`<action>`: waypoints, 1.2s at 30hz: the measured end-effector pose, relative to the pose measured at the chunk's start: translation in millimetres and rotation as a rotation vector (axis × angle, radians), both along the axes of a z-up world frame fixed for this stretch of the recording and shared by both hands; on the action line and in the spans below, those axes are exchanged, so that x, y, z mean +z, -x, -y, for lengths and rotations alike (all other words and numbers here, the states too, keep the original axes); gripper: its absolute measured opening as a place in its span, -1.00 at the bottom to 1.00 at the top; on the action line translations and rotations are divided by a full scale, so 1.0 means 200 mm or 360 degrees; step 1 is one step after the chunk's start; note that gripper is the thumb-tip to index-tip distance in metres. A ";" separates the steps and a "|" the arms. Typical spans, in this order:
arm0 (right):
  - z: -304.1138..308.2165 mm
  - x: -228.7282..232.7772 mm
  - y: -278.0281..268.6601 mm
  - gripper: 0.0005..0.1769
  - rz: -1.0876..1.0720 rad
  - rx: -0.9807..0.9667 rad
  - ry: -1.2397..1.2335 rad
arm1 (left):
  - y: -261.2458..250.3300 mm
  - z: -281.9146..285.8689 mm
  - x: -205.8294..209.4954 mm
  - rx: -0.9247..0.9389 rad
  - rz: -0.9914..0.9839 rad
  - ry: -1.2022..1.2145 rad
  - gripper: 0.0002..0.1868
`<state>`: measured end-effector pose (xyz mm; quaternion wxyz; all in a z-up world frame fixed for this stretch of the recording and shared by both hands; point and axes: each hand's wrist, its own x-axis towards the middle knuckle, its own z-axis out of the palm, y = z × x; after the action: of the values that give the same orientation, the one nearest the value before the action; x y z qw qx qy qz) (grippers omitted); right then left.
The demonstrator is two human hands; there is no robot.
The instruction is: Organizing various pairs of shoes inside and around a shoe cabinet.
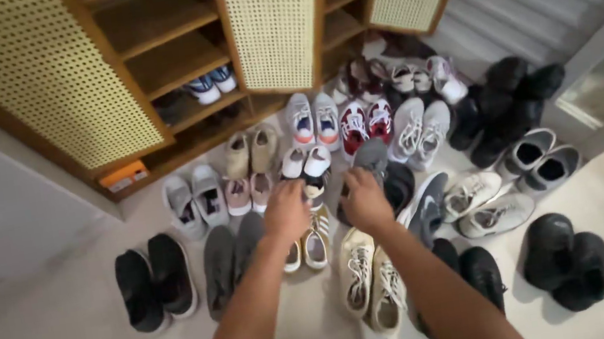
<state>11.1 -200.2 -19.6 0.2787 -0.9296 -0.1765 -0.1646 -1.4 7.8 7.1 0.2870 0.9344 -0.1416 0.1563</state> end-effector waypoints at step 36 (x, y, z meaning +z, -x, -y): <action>-1.17 0.26 -0.13 -0.35 -0.0032 0.0156 0.0088 | -0.09 -0.85 -0.13 0.0262 0.0205 0.0353 -0.71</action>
<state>37.9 34.6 32.4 0.2623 -0.9288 -0.2236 -0.1363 16.6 177.2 -18.9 0.3651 0.8935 -0.0644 0.2535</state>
